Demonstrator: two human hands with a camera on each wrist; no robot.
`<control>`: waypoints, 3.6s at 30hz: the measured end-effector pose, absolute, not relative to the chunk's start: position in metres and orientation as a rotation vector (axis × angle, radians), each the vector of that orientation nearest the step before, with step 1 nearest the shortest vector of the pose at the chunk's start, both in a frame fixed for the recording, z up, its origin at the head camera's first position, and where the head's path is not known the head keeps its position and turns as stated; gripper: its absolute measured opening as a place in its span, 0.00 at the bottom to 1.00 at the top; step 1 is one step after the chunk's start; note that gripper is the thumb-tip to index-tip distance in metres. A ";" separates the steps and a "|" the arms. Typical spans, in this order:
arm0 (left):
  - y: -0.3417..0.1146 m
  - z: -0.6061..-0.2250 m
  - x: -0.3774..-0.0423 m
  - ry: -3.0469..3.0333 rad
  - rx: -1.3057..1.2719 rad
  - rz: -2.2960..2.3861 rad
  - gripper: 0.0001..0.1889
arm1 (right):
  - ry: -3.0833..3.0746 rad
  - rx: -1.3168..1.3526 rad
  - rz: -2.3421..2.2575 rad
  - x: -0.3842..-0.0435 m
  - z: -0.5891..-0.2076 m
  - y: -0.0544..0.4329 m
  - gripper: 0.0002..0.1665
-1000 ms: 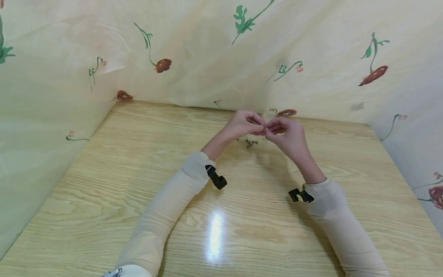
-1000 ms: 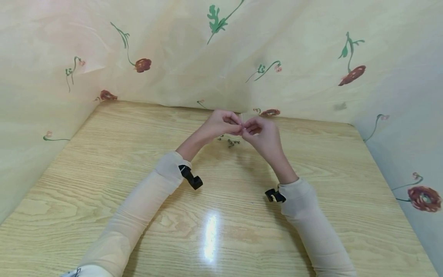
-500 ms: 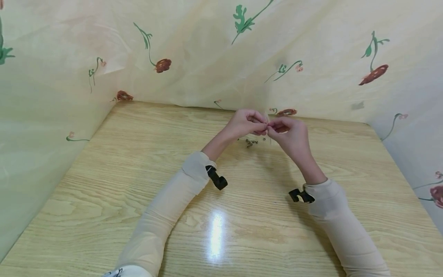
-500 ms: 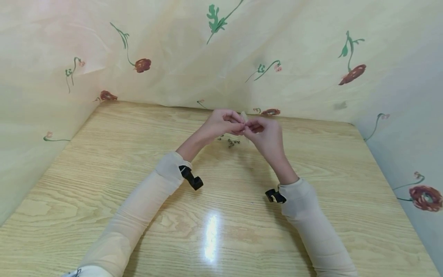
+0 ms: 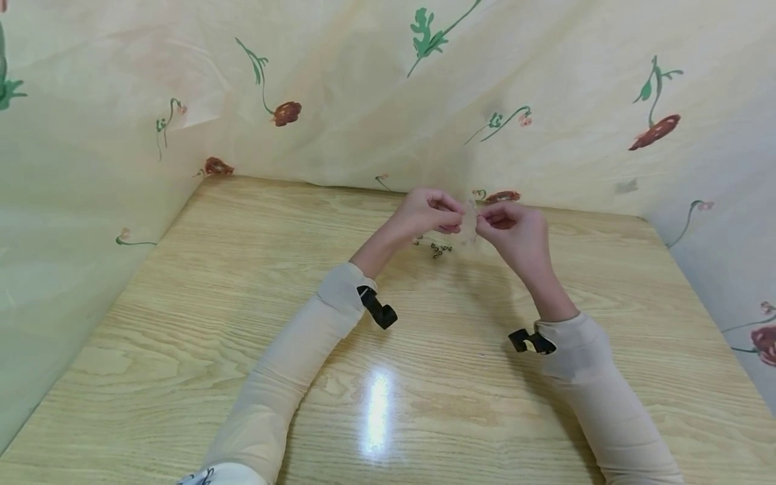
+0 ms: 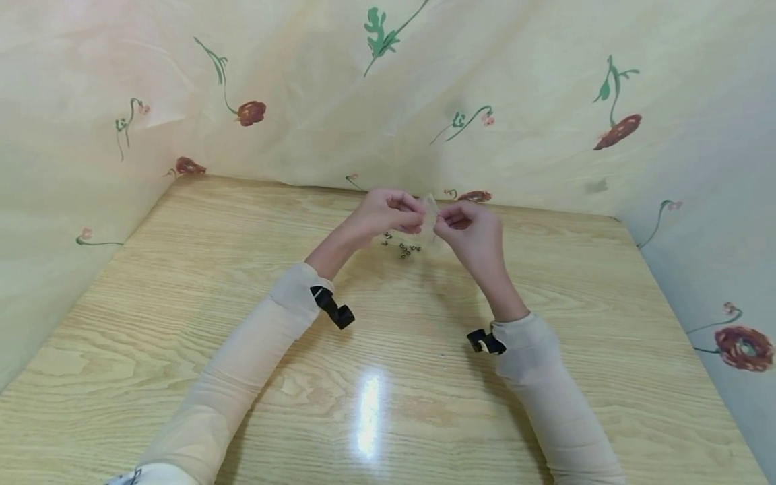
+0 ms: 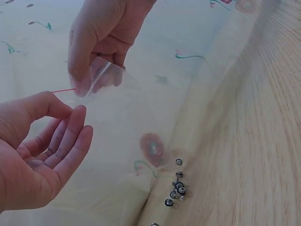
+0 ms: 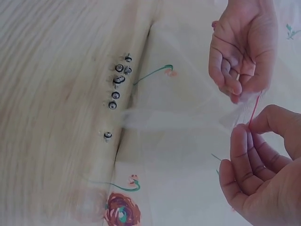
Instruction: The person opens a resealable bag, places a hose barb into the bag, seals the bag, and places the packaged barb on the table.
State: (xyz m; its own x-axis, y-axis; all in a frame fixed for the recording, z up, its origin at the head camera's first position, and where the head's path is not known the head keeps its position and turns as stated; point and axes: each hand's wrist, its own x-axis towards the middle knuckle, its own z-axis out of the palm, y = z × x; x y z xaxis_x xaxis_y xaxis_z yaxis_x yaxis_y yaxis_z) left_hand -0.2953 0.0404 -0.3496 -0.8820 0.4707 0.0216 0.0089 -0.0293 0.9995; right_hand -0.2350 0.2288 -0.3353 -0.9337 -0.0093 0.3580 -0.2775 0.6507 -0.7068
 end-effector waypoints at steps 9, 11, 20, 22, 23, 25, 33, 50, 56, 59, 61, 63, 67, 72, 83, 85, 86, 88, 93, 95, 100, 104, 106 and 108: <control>0.034 -0.346 -0.296 1.961 0.498 1.979 0.11 | -2.539 0.207 1.202 -0.236 -0.332 0.235 0.10; 0.033 -0.346 -0.297 1.961 0.494 1.982 0.11 | -2.534 0.199 1.213 -0.236 -0.332 0.237 0.10; 0.028 -0.343 -0.298 1.986 0.442 1.981 0.09 | -2.563 0.129 1.208 -0.235 -0.328 0.240 0.10; 0.027 -0.342 -0.298 1.991 0.433 1.980 0.09 | -2.575 0.123 1.206 -0.234 -0.326 0.240 0.10; 0.026 -0.341 -0.299 1.995 0.431 1.978 0.09 | -2.581 0.121 1.204 -0.233 -0.325 0.240 0.10; 0.026 -0.341 -0.299 1.999 0.432 1.977 0.09 | -2.590 0.122 1.196 -0.232 -0.323 0.240 0.10; 0.025 -0.340 -0.299 2.000 0.449 1.970 0.10 | -2.589 0.164 1.163 -0.230 -0.322 0.241 0.09; 0.033 -0.340 -0.294 1.949 0.516 1.968 0.09 | -2.549 0.251 1.224 -0.234 -0.327 0.237 0.07; 0.039 -0.338 -0.285 1.945 0.583 1.987 0.10 | -2.571 0.279 1.199 -0.233 -0.326 0.234 0.11; 0.043 -0.337 -0.281 1.954 0.629 1.987 0.10 | -2.548 0.312 1.219 -0.232 -0.326 0.233 0.12; 0.045 -0.337 -0.280 1.980 0.652 1.975 0.09 | -2.524 0.322 1.237 -0.231 -0.326 0.233 0.12; 0.046 -0.337 -0.279 2.006 0.658 1.975 0.09 | -2.498 0.317 1.246 -0.231 -0.325 0.232 0.10; 0.046 -0.336 -0.279 2.060 0.636 1.998 0.08 | -2.460 0.269 1.230 -0.231 -0.323 0.233 0.10; 0.041 -0.332 -0.282 2.079 0.598 2.013 0.08 | -2.418 0.210 1.234 -0.230 -0.319 0.239 0.09; 0.026 -0.327 -0.288 2.057 0.609 2.005 0.09 | -2.426 0.225 1.268 -0.232 -0.316 0.243 0.08; 0.026 -0.328 -0.289 2.043 0.627 2.013 0.10 | -2.428 0.242 1.273 -0.232 -0.316 0.242 0.08; 0.027 -0.328 -0.289 2.038 0.632 2.014 0.10 | -2.426 0.250 1.275 -0.233 -0.317 0.242 0.08; 0.028 -0.329 -0.290 2.023 0.645 2.020 0.10 | -2.426 0.264 1.274 -0.233 -0.317 0.242 0.08; 0.031 -0.330 -0.289 2.007 0.643 2.019 0.08 | -2.432 0.306 1.273 -0.232 -0.317 0.241 0.08; 0.032 -0.330 -0.288 2.010 0.632 2.017 0.09 | -2.437 0.325 1.275 -0.232 -0.317 0.240 0.08; 0.033 -0.330 -0.287 2.002 0.593 2.029 0.09 | -2.446 0.370 1.264 -0.231 -0.318 0.240 0.07; 0.033 -0.331 -0.285 1.999 0.578 2.035 0.09 | -2.438 0.409 1.258 -0.231 -0.318 0.240 0.09; 0.033 -0.331 -0.285 1.997 0.581 2.040 0.09 | -2.429 0.429 1.258 -0.231 -0.318 0.241 0.10; 0.033 -0.331 -0.284 1.995 0.589 2.043 0.09 | -2.419 0.448 1.260 -0.231 -0.319 0.241 0.13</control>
State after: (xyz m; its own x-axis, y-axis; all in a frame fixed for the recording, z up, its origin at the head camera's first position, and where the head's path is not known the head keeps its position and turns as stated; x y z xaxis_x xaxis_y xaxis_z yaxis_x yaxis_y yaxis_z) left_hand -0.2844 0.0332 -0.3309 -0.8940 0.4300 0.1260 0.1157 -0.0500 0.9920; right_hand -0.2308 0.2409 -0.3188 -0.8788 -0.1054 0.4654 -0.4418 0.5481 -0.7102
